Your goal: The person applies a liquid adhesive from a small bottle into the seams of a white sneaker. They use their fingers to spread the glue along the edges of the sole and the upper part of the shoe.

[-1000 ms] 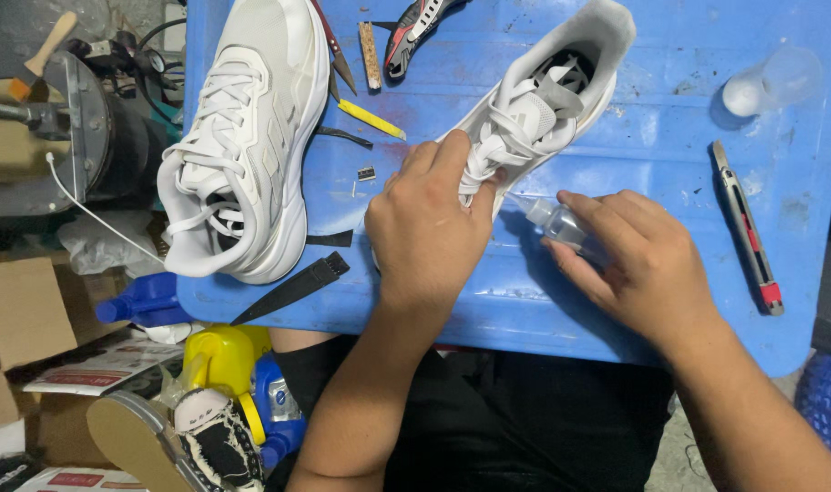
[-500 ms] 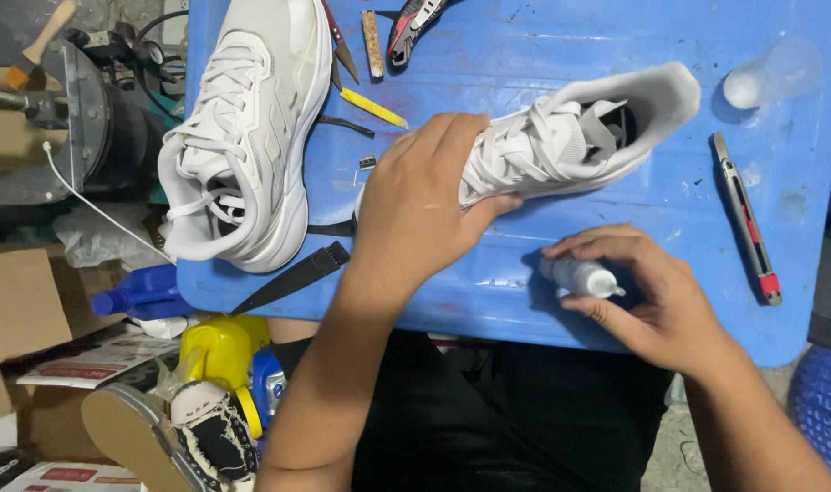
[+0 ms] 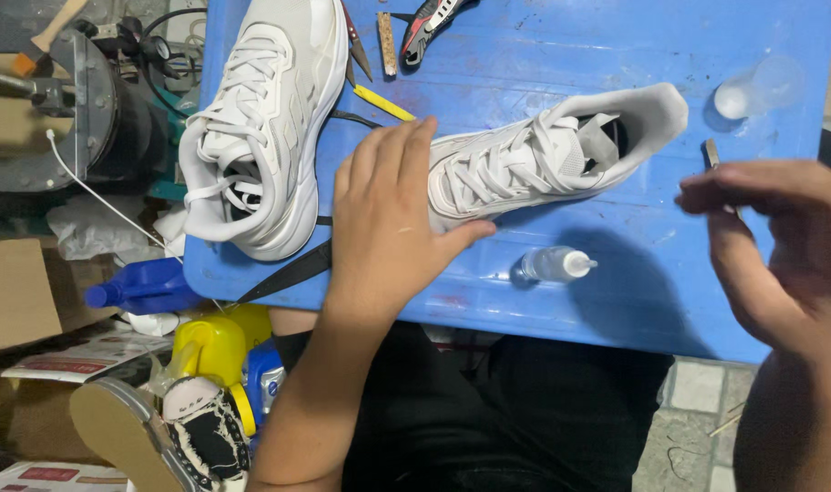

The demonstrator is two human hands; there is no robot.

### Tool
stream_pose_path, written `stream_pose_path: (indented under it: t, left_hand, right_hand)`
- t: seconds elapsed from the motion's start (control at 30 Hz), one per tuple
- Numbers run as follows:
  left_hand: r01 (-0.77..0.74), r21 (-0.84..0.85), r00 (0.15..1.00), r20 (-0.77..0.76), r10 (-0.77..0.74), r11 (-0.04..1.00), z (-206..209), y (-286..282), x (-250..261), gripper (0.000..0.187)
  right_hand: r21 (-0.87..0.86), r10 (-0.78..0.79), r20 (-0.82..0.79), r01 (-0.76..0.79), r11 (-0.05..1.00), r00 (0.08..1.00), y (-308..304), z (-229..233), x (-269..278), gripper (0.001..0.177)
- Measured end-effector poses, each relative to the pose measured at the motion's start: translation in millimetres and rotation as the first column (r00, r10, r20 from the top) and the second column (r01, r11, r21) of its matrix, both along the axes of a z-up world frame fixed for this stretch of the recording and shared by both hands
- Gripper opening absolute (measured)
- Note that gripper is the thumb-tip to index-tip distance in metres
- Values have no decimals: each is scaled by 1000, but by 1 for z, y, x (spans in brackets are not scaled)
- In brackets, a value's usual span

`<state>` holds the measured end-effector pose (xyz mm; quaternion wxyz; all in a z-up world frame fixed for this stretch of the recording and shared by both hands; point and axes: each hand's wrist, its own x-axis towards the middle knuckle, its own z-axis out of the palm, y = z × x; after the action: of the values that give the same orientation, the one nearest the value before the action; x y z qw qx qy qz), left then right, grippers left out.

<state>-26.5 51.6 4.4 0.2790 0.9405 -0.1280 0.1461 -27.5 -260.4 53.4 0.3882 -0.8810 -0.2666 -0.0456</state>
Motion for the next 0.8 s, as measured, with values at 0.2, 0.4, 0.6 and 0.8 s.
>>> stream_pose_path:
  t: [0.2, 0.4, 0.6, 0.8]
  left_hand:
    - [11, -97, 1000, 0, -11, 995, -7, -7, 8, 74]
    - [16, -152, 997, 72, -5, 988, -24, -8, 26, 67]
    - [-59, -159, 996, 55, 68, 985, -23, -18, 25, 59]
    - [-73, -160, 995, 50, 82, 984, -26, -19, 27, 60]
  right_hand:
    - [-511, 392, 325, -189, 839, 861, 85, 27, 71, 78]
    - [-717, 409, 242, -122, 686, 880, 120, 10, 93, 67]
    - [-674, 369, 286, -88, 733, 885, 112, -8, 90, 47]
    - [-623, 341, 393, -25, 782, 854, 107, -23, 90, 37]
